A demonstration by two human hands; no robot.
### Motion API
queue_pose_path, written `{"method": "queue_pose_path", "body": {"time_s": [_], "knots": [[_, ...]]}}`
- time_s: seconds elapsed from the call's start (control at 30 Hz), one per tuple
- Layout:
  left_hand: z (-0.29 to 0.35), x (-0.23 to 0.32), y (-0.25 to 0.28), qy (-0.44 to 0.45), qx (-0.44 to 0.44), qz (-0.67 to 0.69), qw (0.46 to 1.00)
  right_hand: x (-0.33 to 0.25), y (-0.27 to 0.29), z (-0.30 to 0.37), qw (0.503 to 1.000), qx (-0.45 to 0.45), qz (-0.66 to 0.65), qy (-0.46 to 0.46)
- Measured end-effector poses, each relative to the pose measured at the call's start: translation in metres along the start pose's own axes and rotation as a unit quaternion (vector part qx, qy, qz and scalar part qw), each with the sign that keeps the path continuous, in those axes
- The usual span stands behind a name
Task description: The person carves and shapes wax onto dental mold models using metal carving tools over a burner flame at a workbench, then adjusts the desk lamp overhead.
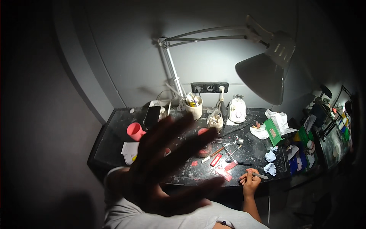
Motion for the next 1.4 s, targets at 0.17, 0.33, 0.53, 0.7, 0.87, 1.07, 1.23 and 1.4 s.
{"method": "queue_pose_path", "body": {"time_s": [0.17, 0.33, 0.53, 0.7, 0.87, 1.07, 1.23, 1.4], "knots": [[-0.027, 0.06, -0.016, -0.192, -0.047, -0.042, 0.979, 0.028, 0.028, 0.001, 0.993, 0.044, 0.059, -0.095], [-0.029, 0.076, -0.05, -0.198, -0.039, 0.041, 0.979, -0.013, 0.039, 0.027, 0.978, 0.102, 0.061, 0.171], [-0.03, 0.094, -0.072, -0.163, -0.046, 0.084, 0.982, 0.021, 0.04, 0.051, 0.983, 0.041, -0.113, -0.141], [-0.02, 0.095, -0.076, -0.122, -0.043, 0.125, 0.984, 0.044, 0.032, 0.069, 0.984, 0.019, -0.145, -0.105], [-0.016, 0.095, -0.061, -0.083, -0.022, 0.144, 0.986, 0.023, 0.047, 0.058, 0.967, 0.067, -0.191, -0.153], [0.0, 0.087, -0.085, -0.033, -0.234, 0.211, 0.949, 0.016, 0.041, 0.066, 0.925, 0.115, -0.28, -0.231], [-0.004, 0.111, -0.081, -0.055, -0.243, 0.252, 0.935, 0.027, 0.044, 0.065, 0.921, 0.129, -0.259, -0.262], [-0.009, 0.095, -0.063, -0.098, -0.201, 0.204, 0.953, 0.035, 0.031, 0.06, 0.923, 0.12, -0.262, -0.255]]}}
Point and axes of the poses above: each hand's wrist, its own z-axis away from the middle knuckle, its own y-axis out of the back of the hand, x = y × z, the point moved 8 cm from there along -z, towards the middle knuckle, and after that the axes turned 10 degrees about -y, right-handed, at the moved point
